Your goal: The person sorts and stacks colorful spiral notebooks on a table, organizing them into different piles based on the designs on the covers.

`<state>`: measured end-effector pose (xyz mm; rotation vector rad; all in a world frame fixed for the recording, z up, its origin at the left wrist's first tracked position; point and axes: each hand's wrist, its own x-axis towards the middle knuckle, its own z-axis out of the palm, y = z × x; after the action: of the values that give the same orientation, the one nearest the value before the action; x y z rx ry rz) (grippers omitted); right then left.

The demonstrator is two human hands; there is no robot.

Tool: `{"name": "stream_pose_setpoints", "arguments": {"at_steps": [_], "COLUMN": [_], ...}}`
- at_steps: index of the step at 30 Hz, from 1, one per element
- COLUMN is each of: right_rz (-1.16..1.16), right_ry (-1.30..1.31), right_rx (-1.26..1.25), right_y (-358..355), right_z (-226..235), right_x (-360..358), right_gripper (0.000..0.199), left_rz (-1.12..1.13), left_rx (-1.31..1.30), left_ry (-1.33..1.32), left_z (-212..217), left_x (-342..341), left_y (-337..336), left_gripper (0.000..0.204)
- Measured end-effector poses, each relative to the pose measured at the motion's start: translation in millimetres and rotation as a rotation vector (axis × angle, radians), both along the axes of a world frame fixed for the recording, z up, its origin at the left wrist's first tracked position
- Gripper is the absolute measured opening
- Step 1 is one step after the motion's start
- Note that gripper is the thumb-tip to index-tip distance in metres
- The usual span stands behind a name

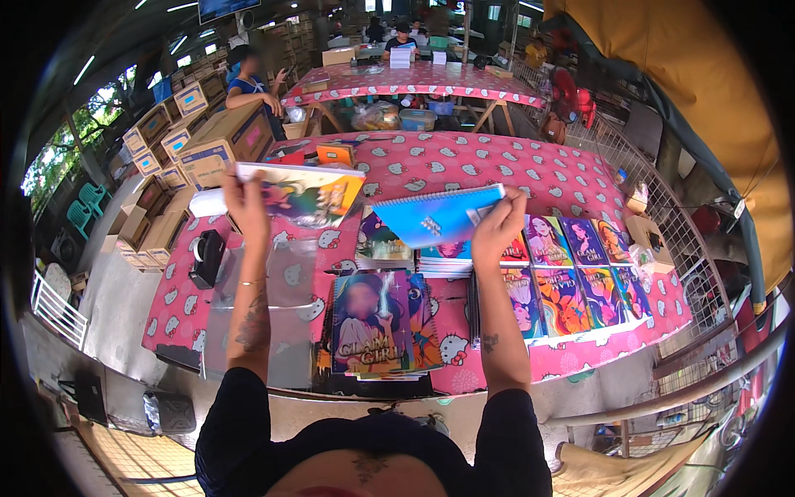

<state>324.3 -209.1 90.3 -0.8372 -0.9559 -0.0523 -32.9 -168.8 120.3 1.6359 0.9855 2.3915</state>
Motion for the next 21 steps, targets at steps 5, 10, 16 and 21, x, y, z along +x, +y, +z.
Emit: {"name": "stream_pose_setpoints", "arguments": {"at_steps": [5,10,16,21], "right_rz": [0.832,0.972,0.856,0.997], "right_ry": [0.422,-0.297,0.050,0.067], "right_rx": [0.284,-0.371,-0.776,-0.768], "right_y": [-3.3,15.9,-14.0,-109.1], "right_z": [22.0,-93.3,-148.6,-138.3], "right_x": [-28.3,-31.6,0.2,-15.1], "right_gripper": [0.011,0.013,0.046,0.070], "left_rz": [-0.424,-0.594,-0.092,-0.209], "left_rx": [-0.097,-0.569,-0.433,-0.916], "left_ry": [-0.106,0.490,1.151,0.207], "left_z": [59.2,6.5,-127.2,-133.3], "left_x": [-10.1,60.8,102.0,40.3], "left_y": [-51.4,-64.6,-71.8,-108.1], "left_gripper": [0.027,0.030,0.049,0.070]}}
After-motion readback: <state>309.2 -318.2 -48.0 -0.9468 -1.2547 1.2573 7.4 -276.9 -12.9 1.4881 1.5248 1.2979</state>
